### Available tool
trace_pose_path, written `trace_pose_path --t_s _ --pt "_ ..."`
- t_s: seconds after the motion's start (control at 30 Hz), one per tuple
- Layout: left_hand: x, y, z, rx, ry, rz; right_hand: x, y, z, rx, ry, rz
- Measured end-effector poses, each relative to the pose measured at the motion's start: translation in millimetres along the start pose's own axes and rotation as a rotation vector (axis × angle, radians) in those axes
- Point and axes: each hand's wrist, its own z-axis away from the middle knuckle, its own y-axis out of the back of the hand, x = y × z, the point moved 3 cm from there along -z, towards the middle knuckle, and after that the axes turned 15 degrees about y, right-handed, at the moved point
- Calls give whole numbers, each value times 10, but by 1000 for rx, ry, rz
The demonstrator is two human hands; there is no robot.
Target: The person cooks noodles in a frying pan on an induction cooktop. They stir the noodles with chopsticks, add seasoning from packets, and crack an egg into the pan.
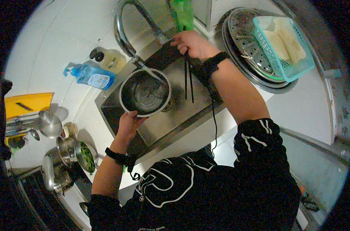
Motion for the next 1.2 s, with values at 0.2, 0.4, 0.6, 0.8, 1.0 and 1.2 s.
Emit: trace_pose_path --t_s 0.2,0.4,0.6,0.8,1.0,1.2 --pt "163 432 324 617 -908 -1118 -214 -72 -188 -99 -38 57" --pt "368 671 683 714 -1241 -1097 -275 50 303 -131 84 12" --pt "659 609 1404 774 -1486 -951 -474 106 805 -133 181 -106" --pt "773 692 2152 939 -1724 -889 -700 220 1068 -90 323 -231" --pt "631 1190 2472 1193 -1288 -549 -800 343 1225 161 523 -80" --pt "221 891 1489 772 -1647 -774 -542 408 1466 230 422 743"
